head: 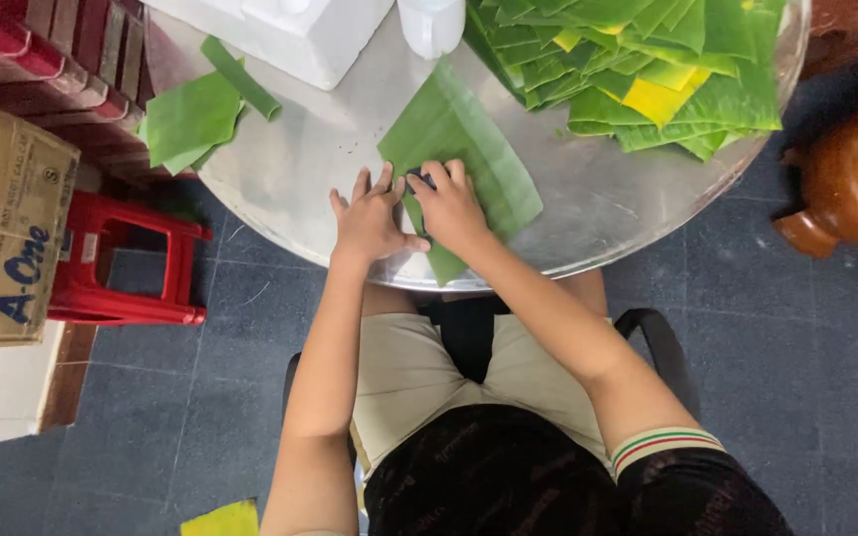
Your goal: Cleaning banana leaves by wiping them individually with a cloth and stacking them on a metal table.
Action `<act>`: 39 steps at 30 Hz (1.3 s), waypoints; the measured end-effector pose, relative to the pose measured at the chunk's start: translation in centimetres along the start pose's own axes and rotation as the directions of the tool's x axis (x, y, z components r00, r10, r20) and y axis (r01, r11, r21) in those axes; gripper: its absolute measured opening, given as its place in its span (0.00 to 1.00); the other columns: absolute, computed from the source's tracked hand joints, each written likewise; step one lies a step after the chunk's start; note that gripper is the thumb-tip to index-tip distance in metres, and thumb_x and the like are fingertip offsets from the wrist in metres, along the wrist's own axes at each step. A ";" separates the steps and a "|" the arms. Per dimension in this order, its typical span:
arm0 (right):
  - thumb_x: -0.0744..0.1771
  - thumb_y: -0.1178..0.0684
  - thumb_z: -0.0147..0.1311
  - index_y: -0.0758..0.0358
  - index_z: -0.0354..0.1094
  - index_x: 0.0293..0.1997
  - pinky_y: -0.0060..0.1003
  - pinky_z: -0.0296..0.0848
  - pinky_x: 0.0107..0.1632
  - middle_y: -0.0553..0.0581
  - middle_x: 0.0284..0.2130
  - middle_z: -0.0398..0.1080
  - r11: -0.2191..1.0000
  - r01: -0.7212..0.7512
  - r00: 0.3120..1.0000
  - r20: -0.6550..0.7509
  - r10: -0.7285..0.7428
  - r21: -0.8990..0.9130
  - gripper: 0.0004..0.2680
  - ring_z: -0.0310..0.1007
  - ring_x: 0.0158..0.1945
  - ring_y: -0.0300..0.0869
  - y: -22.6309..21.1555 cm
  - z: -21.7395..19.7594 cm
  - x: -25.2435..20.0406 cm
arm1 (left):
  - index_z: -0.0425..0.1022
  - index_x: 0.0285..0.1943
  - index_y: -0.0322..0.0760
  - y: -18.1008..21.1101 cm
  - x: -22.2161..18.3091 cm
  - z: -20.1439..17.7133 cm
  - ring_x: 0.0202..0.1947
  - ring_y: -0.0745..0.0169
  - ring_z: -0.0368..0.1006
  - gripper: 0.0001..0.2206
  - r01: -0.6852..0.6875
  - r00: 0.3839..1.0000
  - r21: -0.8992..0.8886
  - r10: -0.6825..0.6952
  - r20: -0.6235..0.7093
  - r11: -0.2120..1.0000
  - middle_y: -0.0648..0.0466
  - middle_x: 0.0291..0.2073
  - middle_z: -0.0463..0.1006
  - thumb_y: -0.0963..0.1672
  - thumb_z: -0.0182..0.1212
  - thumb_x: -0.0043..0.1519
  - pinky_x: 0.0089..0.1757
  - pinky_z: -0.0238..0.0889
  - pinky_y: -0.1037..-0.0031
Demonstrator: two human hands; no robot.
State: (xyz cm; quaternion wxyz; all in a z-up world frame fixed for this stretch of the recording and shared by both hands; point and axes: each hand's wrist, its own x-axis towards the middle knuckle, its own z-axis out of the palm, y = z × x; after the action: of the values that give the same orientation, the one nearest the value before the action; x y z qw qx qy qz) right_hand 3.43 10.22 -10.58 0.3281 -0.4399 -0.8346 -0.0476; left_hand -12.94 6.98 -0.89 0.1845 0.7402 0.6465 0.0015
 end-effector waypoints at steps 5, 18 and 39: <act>0.64 0.56 0.60 0.54 0.75 0.51 0.45 0.70 0.46 0.52 0.44 0.64 0.981 0.136 0.990 0.023 -0.140 0.139 0.11 0.63 0.50 0.54 -1.0 -1.6 -4.8 | 0.63 0.74 0.57 -1.4 1.7 0.2 0.77 0.46 0.43 0.52 -0.017 0.996 0.031 0.014 0.092 0.999 0.63 0.77 0.53 0.60 0.80 0.35 0.62 0.33 0.23; 0.68 0.54 0.58 0.51 0.78 0.52 0.43 0.67 0.54 0.51 0.46 0.69 0.923 -0.030 0.997 -0.048 0.053 0.384 0.08 0.66 0.51 0.50 0.1 -8.1 -2.0 | 0.40 0.81 0.33 4.2 -5.6 -1.1 0.79 0.41 0.24 0.59 0.008 0.989 -0.112 0.009 0.150 0.994 0.43 0.80 0.34 0.58 0.76 0.47 0.64 0.21 0.25; 0.61 0.59 0.59 0.52 0.76 0.53 0.46 0.67 0.55 0.53 0.50 0.69 0.994 0.057 0.988 0.140 -0.070 0.096 0.16 0.65 0.53 0.54 2.7 -4.2 -6.7 | 0.34 0.82 0.38 4.2 -4.5 0.5 0.79 0.41 0.22 0.62 0.095 0.960 0.043 -0.103 0.262 0.995 0.51 0.81 0.30 0.63 0.72 0.46 0.65 0.25 0.28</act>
State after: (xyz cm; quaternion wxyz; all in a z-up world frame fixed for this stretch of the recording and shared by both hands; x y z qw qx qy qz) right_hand 10.30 5.58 -11.83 0.2853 -0.3999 -0.8709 0.0121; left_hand -9.54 2.16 0.83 0.2576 0.7032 0.6525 -0.1161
